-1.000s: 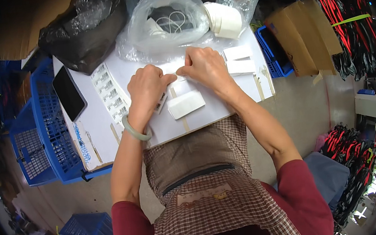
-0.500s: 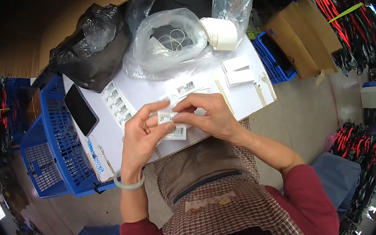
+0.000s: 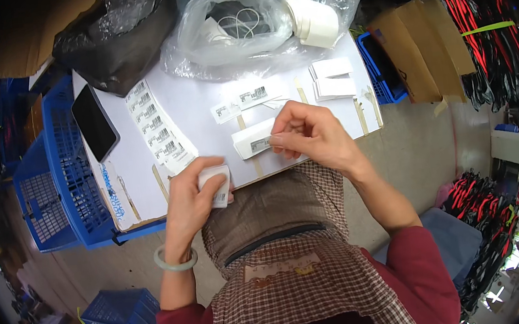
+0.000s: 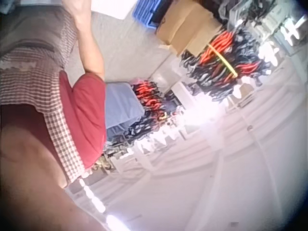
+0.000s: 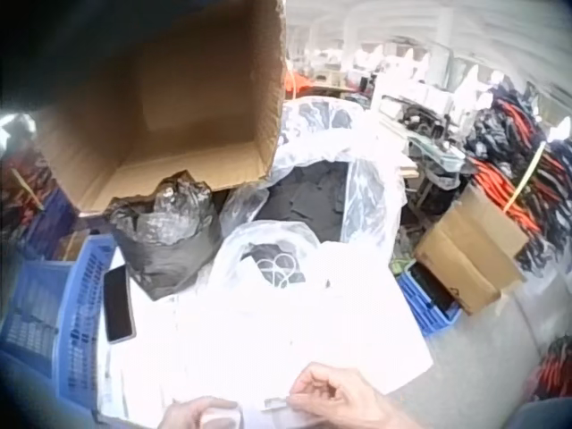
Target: The person repeatedly picks small white labels from a stack, peels them from their backing, and places them onto a white surface on the table. The person handles the labels one at a time throughout the clip.
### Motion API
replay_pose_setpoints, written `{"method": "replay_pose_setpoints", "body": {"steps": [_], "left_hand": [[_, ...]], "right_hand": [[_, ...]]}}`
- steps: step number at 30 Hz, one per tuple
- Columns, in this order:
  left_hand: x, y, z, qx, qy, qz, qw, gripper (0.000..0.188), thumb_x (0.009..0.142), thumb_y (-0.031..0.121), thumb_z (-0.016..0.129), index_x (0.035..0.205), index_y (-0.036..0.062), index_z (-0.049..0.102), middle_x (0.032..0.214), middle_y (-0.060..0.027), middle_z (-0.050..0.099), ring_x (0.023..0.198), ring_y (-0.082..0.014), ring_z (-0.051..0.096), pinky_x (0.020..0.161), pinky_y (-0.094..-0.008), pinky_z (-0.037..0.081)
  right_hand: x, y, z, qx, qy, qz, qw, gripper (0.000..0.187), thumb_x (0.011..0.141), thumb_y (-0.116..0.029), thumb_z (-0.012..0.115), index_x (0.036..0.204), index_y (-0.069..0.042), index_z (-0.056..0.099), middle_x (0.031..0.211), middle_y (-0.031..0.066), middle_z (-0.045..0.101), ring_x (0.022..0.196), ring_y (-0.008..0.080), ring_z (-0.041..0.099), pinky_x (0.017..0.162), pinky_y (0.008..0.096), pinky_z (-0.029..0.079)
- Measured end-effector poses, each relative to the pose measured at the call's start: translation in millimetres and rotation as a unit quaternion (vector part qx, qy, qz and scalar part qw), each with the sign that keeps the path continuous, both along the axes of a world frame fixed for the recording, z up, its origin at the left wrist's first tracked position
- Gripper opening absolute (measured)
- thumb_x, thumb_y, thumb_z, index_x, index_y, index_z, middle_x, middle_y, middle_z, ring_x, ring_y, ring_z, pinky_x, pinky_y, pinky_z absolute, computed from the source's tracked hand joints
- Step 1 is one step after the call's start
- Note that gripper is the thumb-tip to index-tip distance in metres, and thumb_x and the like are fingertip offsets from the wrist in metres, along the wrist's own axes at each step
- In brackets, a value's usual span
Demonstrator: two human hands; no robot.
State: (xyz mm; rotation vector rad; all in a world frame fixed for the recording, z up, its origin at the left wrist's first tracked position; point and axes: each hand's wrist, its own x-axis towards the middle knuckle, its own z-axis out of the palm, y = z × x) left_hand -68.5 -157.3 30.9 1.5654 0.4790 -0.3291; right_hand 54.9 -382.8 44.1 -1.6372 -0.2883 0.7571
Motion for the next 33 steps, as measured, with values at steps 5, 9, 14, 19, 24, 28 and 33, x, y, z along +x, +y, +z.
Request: {"method": "replay_pose_setpoints", "body": {"steps": [5, 9, 14, 19, 24, 28, 33], "left_hand": [[32.4, -9.4, -16.1, 0.174, 0.031, -0.098, 0.979, 0.027, 0.092, 0.019, 0.066, 0.086, -0.0064, 0.072, 0.062, -0.0071, 0.065, 0.056, -0.0091, 0.059, 0.050, -0.0237, 0.044], [35.7, -13.9, -36.2, 0.252, -0.052, -0.078, 0.963, 0.037, 0.087, 0.028, 0.069, 0.068, -0.0047, 0.069, 0.049, -0.0155, 0.056, 0.041, -0.0224, 0.052, 0.047, -0.0358, 0.040], [36.7, -14.9, -35.8, 0.248, -0.046, -0.075, 0.965, 0.037, 0.087, 0.028, 0.069, 0.068, -0.0041, 0.069, 0.048, -0.0151, 0.054, 0.040, -0.0233, 0.051, 0.047, -0.0359, 0.041], [42.4, -18.8, -30.0, 0.282, -0.014, -0.109, 0.953, 0.038, 0.088, 0.028, 0.070, 0.068, -0.0033, 0.070, 0.051, -0.0084, 0.059, 0.045, -0.0110, 0.050, 0.046, -0.0295, 0.038], [45.7, -29.1, -30.2, 0.332, -0.081, -0.094, 0.935, 0.044, 0.086, 0.036, 0.070, 0.062, -0.0011, 0.066, 0.051, -0.0181, 0.055, 0.046, -0.0357, 0.054, 0.048, -0.0422, 0.041], [65.5, -20.5, -13.2, 0.340, -0.101, -0.027, 0.935, 0.043, 0.085, 0.035, 0.072, 0.060, -0.0001, 0.066, 0.050, -0.0184, 0.055, 0.046, -0.0335, 0.055, 0.048, -0.0417, 0.041], [119.6, -13.8, -39.4, 0.467, -0.108, -0.139, 0.867, 0.037, 0.081, 0.032, 0.074, 0.062, 0.0012, 0.070, 0.049, -0.0105, 0.059, 0.045, -0.0180, 0.055, 0.050, -0.0349, 0.043]], "right_hand": [[2.8, 14.7, -12.5, -0.132, -0.053, 0.070, 0.987, 0.011, 0.088, -0.008, 0.069, 0.084, 0.000, 0.062, 0.063, 0.0016, 0.062, 0.056, 0.0060, 0.055, 0.052, 0.0214, 0.043], [2.3, 19.5, -20.7, -0.146, -0.081, 0.063, 0.984, 0.012, 0.087, -0.008, 0.068, 0.081, 0.001, 0.063, 0.063, 0.0032, 0.063, 0.053, 0.0066, 0.053, 0.049, 0.0227, 0.042], [1.4, 19.9, -21.7, -0.151, -0.087, 0.048, 0.983, 0.011, 0.085, -0.007, 0.068, 0.080, 0.002, 0.063, 0.061, 0.0047, 0.063, 0.051, 0.0076, 0.053, 0.048, 0.0239, 0.041], [2.4, 22.4, -20.1, -0.173, -0.103, 0.054, 0.978, 0.011, 0.083, -0.008, 0.068, 0.079, 0.001, 0.064, 0.061, 0.0050, 0.063, 0.052, 0.0081, 0.055, 0.048, 0.0247, 0.042], [-5.9, 23.1, -30.6, -0.173, -0.260, 0.044, 0.949, 0.010, 0.083, -0.007, 0.069, 0.079, 0.000, 0.064, 0.060, 0.0049, 0.064, 0.055, 0.0089, 0.057, 0.051, 0.0249, 0.043], [21.0, 19.5, -21.9, -0.109, -0.156, -0.025, 0.981, 0.011, 0.081, -0.008, 0.069, 0.078, 0.001, 0.064, 0.062, 0.0117, 0.064, 0.055, 0.0237, 0.062, 0.054, 0.0342, 0.048], [56.3, 47.2, -46.5, -0.291, -0.377, 0.008, 0.879, 0.023, 0.077, -0.020, 0.076, 0.077, 0.000, 0.065, 0.064, 0.0172, 0.065, 0.061, 0.0267, 0.065, 0.058, 0.0385, 0.049]]}}
